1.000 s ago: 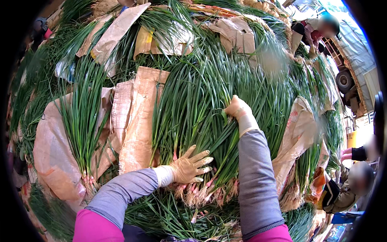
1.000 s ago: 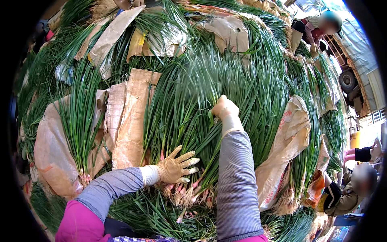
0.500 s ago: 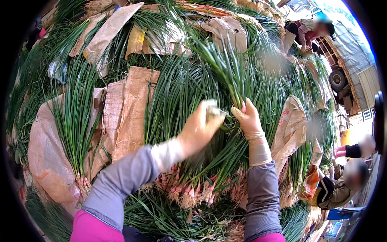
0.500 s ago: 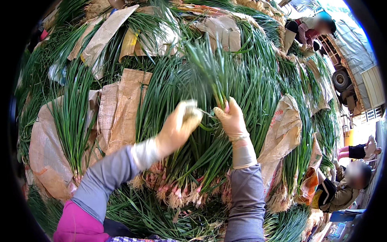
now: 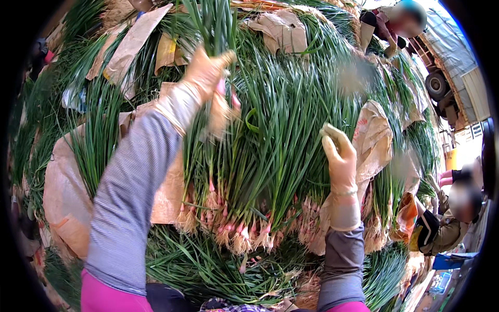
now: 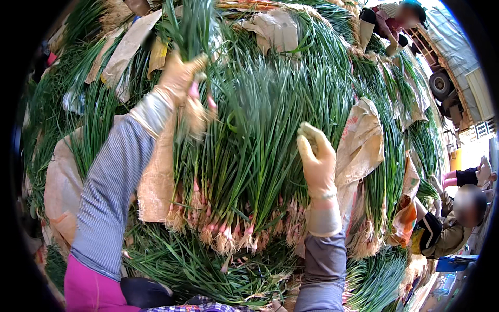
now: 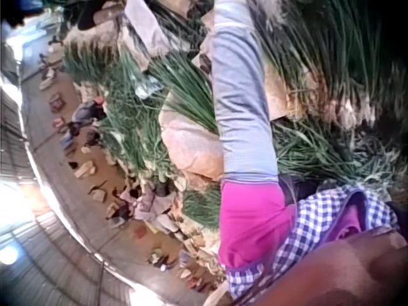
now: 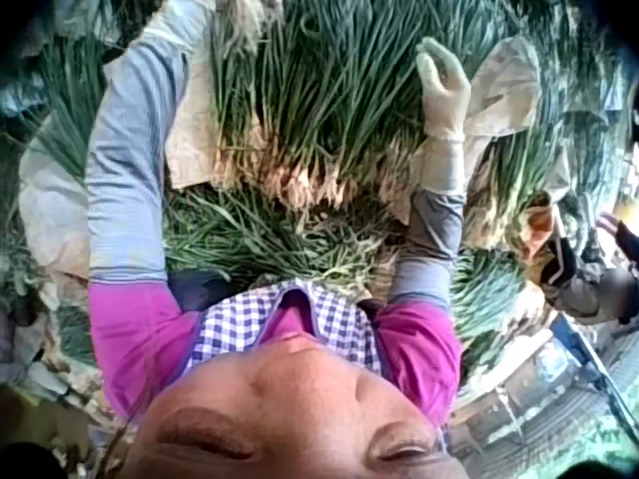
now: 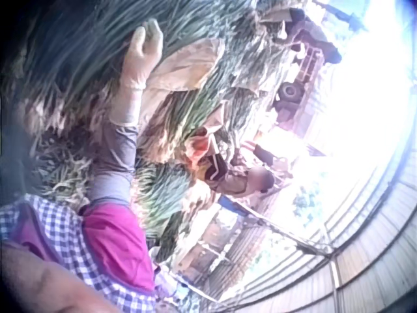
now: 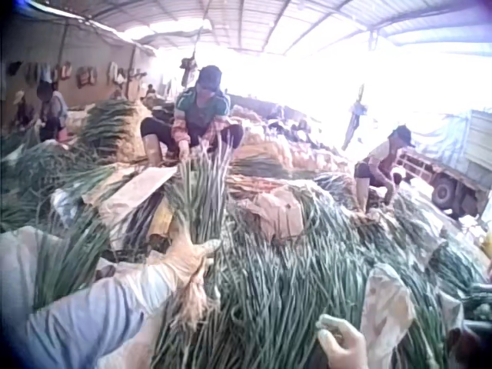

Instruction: The person cleans green onions by hand, removing loose outer layers and arranging them into bundles while sitting among a large quantity of harvested produce on the floor.

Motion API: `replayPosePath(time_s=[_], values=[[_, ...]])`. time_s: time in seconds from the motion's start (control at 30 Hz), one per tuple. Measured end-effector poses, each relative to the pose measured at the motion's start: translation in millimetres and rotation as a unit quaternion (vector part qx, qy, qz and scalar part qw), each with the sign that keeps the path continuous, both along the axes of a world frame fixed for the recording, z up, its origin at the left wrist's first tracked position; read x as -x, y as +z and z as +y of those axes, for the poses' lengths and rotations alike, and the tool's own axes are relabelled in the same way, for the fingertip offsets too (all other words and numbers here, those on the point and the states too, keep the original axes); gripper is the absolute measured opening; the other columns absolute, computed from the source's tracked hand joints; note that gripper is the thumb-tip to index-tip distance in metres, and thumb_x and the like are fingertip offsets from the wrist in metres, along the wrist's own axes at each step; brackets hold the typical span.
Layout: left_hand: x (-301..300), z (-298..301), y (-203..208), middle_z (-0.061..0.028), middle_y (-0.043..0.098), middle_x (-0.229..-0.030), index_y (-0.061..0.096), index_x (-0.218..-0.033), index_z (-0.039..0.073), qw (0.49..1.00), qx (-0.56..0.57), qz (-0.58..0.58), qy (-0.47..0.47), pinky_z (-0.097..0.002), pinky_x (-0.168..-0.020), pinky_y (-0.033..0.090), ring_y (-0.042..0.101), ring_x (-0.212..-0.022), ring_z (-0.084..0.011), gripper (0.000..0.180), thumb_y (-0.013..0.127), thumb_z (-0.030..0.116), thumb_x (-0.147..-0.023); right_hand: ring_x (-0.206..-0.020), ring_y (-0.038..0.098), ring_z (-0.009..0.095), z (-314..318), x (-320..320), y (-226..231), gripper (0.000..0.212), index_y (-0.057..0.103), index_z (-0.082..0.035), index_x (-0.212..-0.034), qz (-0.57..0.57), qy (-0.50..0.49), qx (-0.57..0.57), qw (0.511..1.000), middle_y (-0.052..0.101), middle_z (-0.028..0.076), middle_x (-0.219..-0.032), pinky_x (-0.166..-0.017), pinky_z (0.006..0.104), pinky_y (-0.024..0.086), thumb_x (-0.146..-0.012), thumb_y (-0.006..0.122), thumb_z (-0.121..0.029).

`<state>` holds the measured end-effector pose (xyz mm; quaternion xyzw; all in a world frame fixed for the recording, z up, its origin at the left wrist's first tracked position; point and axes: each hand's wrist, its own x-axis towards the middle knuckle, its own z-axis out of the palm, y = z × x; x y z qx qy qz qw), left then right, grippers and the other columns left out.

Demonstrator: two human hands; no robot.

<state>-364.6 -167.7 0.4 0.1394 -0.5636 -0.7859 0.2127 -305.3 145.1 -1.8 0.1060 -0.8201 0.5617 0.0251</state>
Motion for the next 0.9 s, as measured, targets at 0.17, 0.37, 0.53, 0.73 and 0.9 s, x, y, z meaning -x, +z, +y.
replayPosePath(time_s=[0.17,0.37,0.53,0.73,0.9], values=[[-33.5,-82.4,79.3,-0.0097,0.061,-0.099,0.035,-0.131,0.009,0.959,0.281,0.037,0.02,-0.0277,-0.054,0.052,0.063,-0.073,-0.0159,0.055,0.064,0.019,-0.086,-0.099,0.059,0.013,23.9,-74.0,-18.8,0.027,0.057,0.002,-0.116,-0.085,0.025,0.049,0.995,0.062,0.007,-0.108,-0.089,0.0243,0.044,-0.09,0.057,-0.004],[-142.7,11.9,99.1,-0.0091,0.065,-0.083,0.043,-0.127,0.009,0.961,0.211,-0.001,-0.181,-0.0254,-0.044,0.05,0.061,-0.061,-0.0117,0.047,0.061,0.028,-0.088,-0.098,0.059,0.013,45.9,-165.0,-24.1,0.025,0.058,0.003,-0.114,-0.156,-0.01,0.096,0.983,0.063,0.008,-0.106,-0.089,0.0242,0.044,-0.09,0.057,-0.005],[-232.2,100.1,26.6,-0.0275,0.04,-0.13,0.013,-0.142,-0.002,0.896,0.17,-0.246,-0.329,-0.0372,-0.091,0.038,0.046,-0.11,-0.0312,0.077,0.055,0.036,-0.089,-0.103,0.06,0.023,39.0,-266.8,-29.0,0.039,0.058,0.002,-0.117,-0.166,0.05,-0.213,0.961,0.063,0.014,-0.112,-0.091,0.0305,0.045,-0.087,0.062,-0.022],[-345.4,63.7,-68.2,-0.0169,0.049,-0.13,0.042,-0.134,0.014,0.701,0.484,-0.034,-0.523,-0.0404,-0.102,0.038,0.049,-0.119,-0.0303,0.052,0.057,0.034,-0.088,-0.13,0.037,0.033,33.4,-337.8,-94.6,0.075,0.041,-0.003,-0.135,-0.249,0.148,-0.447,0.847,0.04,0.021,-0.139,-0.108,0.0396,0.029,-0.081,0.062,-0.05],[-440.9,33.4,-146.9,-0.012,0.033,-0.142,0.039,-0.137,0.03,0.493,0.585,-0.098,-0.636,-0.061,-0.106,0.018,0.03,-0.132,-0.033,0.055,0.049,0.053,-0.087,-0.14,0.011,0.033,-27.1,-379.2,-115.8,0.06,0.023,-0.035,-0.143,-0.262,0.329,-0.549,0.722,0.015,0.007,-0.152,-0.109,0.0611,0.006,-0.091,0.029,-0.062]])
